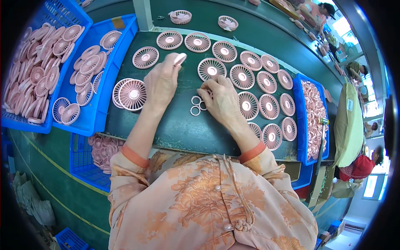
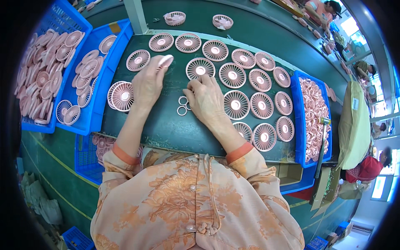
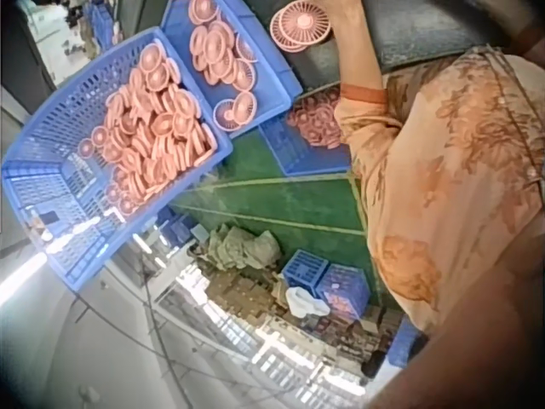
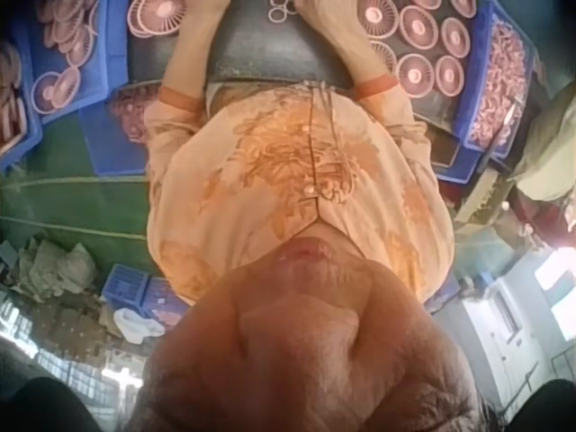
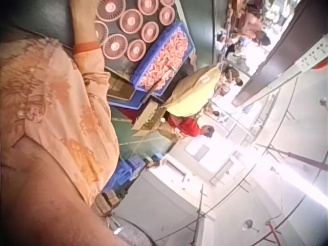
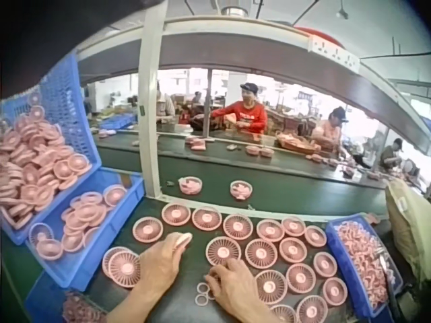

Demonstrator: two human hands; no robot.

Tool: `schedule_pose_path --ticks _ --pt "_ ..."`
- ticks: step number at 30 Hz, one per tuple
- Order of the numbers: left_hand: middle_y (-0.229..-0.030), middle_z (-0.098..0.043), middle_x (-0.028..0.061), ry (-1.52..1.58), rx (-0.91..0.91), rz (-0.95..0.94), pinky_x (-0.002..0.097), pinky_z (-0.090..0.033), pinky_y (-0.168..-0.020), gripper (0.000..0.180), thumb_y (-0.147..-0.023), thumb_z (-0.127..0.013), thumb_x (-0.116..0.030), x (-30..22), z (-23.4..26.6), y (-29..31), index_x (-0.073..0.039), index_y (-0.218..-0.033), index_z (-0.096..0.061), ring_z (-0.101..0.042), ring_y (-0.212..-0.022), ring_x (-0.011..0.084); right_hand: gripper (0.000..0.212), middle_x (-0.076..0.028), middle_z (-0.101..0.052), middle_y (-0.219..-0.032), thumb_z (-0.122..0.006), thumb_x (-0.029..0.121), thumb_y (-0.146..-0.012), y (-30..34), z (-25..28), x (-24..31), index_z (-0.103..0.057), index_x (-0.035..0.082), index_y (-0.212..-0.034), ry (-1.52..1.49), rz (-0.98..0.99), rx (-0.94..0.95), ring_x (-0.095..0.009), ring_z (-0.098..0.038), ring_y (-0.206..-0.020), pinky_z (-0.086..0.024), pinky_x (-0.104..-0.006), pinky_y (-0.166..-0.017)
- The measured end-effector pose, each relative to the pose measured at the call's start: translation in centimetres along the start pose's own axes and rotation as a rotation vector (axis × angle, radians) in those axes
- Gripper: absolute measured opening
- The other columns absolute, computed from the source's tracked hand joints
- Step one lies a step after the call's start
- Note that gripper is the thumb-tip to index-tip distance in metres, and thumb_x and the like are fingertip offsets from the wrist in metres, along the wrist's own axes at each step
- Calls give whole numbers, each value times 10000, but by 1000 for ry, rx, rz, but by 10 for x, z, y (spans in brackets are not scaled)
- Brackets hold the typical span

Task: The person taps fan covers with a small mallet, unloads fan grilles from a crate onto the table, and assembles plastic rings into the centers of the grilles by hand.

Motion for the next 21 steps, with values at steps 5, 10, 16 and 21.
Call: schedule_pose_path --ticks 5,10,16,21 --pt "-1156 -693 127 -78 157 -164 452 -522 -926 379 -871 -705 -96 24 -24 -1 -130 -1244 -652 -661 -1081 331 122 -148 -633 -909 -782 148 -810 0 -11 -3 -755 37 -854 38 39 61 -340 -631 -913 -520 -436 -821" --pt "-1347 -620 181 -16 253 -135 447 -442 -1079 471 -824 -732 -81 15 11 15 -38 -1279 -622 -567 -1279 353 99 -154 -639 -887 -743 106 -823 2 -10 -9 -763 16 -859 4 70 47 -338 -637 -856 -526 -429 -786" --pt "-1426 -550 225 -490 239 115 477 -429 -1109 892 -647 -931 -174 22 88 34 -24 -1426 -522 -509 -1338 416 113 -17 -623 -841 -774 130 -880 8 14 -5 -758 21 -904 -427 -316 146 -72 -559 -723 -454 -246 -660" --pt "-1337 -578 201 -329 291 136 454 -474 -1048 930 -624 -934 -131 18 100 37 -61 -1452 -515 -556 -1248 393 86 37 -676 -828 -705 125 -975 14 23 -14 -749 56 -1001 -970 -576 89 -17 -547 -698 -416 -169 -614"
Point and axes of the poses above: each hand's wrist, its own y-axis away from the middle knuckle, its own z-axis out of the back of the hand, x = y × z, the point moved 1 cm from there along -y, towards the middle knuckle
